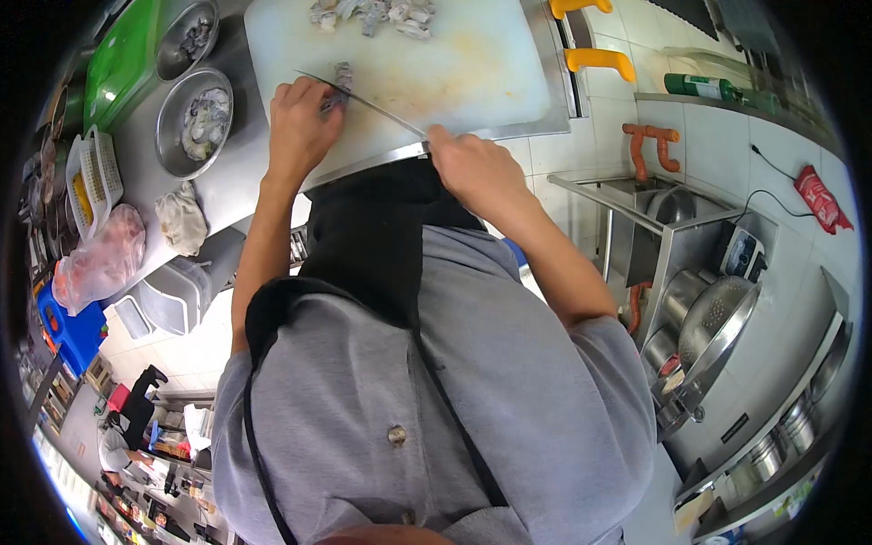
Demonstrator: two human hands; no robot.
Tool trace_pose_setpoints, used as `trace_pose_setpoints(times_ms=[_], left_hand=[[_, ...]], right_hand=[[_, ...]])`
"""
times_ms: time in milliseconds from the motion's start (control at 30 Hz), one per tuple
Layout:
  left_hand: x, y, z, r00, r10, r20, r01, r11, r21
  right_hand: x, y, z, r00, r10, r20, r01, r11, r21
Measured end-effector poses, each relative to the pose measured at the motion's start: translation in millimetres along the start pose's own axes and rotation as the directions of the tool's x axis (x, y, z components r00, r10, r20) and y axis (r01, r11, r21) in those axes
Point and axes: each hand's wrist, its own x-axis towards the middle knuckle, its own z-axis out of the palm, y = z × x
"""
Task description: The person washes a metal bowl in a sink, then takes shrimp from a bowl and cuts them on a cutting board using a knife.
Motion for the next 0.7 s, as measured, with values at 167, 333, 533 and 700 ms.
trace_pose_setpoints(times_ms=[167, 333, 533, 700], left_hand=[[0, 2, -6, 0.999, 0.044, -0.028, -0.039, 0.986, 0.163], [6, -29, -8, 0.984, -0.067, -0.163, 0.103, 0.969, 0.224], [24, -1, 0, 1.000, -0.004, 0.022, 0.007, 0.992, -0.123], [38, 18, 0, 0.915, 0.168, 0.366, -0.202, 0.978, 0.056]], right_hand=[[-15, 18, 8, 0.999, 0.037, 0.009, -0.037, 0.999, -0.004], [-48, 41, -2, 0.999, 0.048, -0.009, -0.048, 0.999, 0.018], [-63, 63, -10, 0.994, 0.110, -0.016, -0.089, 0.874, 0.479], [-68, 68, -11, 0.967, 0.253, -0.038, -0.191, 0.812, 0.552]])
